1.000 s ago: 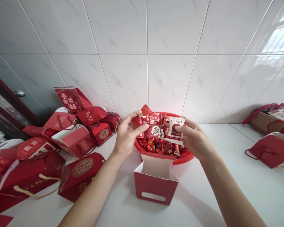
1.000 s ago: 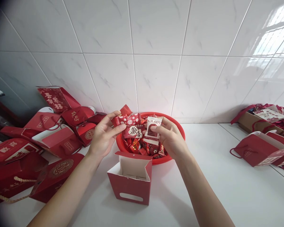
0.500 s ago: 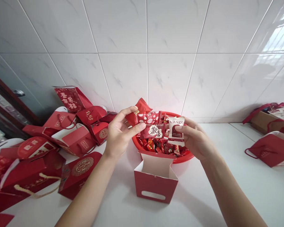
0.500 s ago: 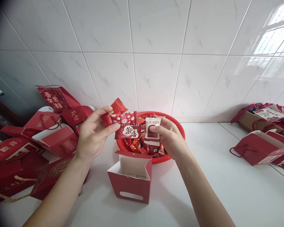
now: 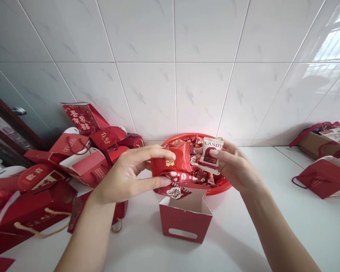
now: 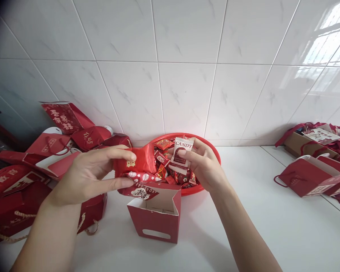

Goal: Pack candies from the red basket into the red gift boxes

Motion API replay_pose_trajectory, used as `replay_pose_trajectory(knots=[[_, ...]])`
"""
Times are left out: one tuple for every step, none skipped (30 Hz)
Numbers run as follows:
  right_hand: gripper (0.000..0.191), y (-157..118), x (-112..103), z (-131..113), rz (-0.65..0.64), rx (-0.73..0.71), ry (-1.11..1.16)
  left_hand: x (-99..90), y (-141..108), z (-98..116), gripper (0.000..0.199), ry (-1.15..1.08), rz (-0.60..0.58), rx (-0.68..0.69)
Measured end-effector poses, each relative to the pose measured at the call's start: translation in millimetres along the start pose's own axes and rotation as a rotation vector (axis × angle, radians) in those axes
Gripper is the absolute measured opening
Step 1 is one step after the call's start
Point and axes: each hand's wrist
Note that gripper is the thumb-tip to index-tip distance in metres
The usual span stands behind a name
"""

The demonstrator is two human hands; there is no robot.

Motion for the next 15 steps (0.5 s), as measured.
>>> replay_pose_trajectory(knots=[[0.024, 0, 0, 0, -0.001, -0.009, 0.0, -1.0, -1, 1, 0.042, 0.032, -0.028, 0.008], [0.024, 0, 0, 0, -0.001, -0.018, -0.004, -1.2, -1, 2, 0.04, 0.068, -0.058, 0.014], [0.025, 0, 0, 0, 0.0, -0.025, -0.009, -0.7, 0, 2, 0.038, 0.107, -0.091, 0.021], [0.025, 0, 0, 0, 0.0, -0.032, -0.014, 0.4, 0, 3, 0.036, 0.147, -0.129, 0.031], [0.026, 0, -1, 0, 0.0, -0.037, -0.017, 1.8, 1, 4, 0.034, 0.186, -0.171, 0.042], [0.026, 0, -1, -1, 0.0, -0.04, -0.019, 3.4, 2, 4, 0.032, 0.22, -0.214, 0.052], [0.027, 0, -2, -1, 0.004, -0.042, -0.019, 5.0, 3, 4, 0.031, 0.246, -0.252, 0.06], [0.027, 0, -2, -1, 0.011, -0.043, -0.02, 6.3, 4, 5, 0.031, 0.263, -0.283, 0.064], [0.028, 0, -3, -1, 0.016, -0.044, -0.02, 7.4, 4, 5, 0.03, 0.272, -0.305, 0.063], [0.029, 0, -3, -1, 0.021, -0.044, -0.019, 8.2, 4, 5, 0.031, 0.272, -0.32, 0.058], [0.029, 0, -3, -1, 0.026, -0.044, -0.016, 8.8, 5, 5, 0.031, 0.267, -0.331, 0.051], [0.029, 0, -3, -1, 0.032, -0.043, -0.01, 9.1, 5, 6, 0.031, 0.259, -0.34, 0.043], [0.028, 0, -3, -1, 0.038, -0.044, -0.001, 9.3, 5, 6, 0.031, 0.25, -0.348, 0.037], [0.027, 1, -2, 0, 0.046, -0.047, 0.01, 9.5, 5, 7, 0.032, 0.244, -0.358, 0.033], [0.025, 1, -2, 0, 0.058, -0.052, 0.023, 9.7, 5, 7, 0.032, 0.241, -0.368, 0.031]])
Point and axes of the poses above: each hand's wrist, its own y-axis towards the middle knuckle, its own x-axis out of the palm, z = x × y, and after that the axes turned 3 degrees about z, right-handed
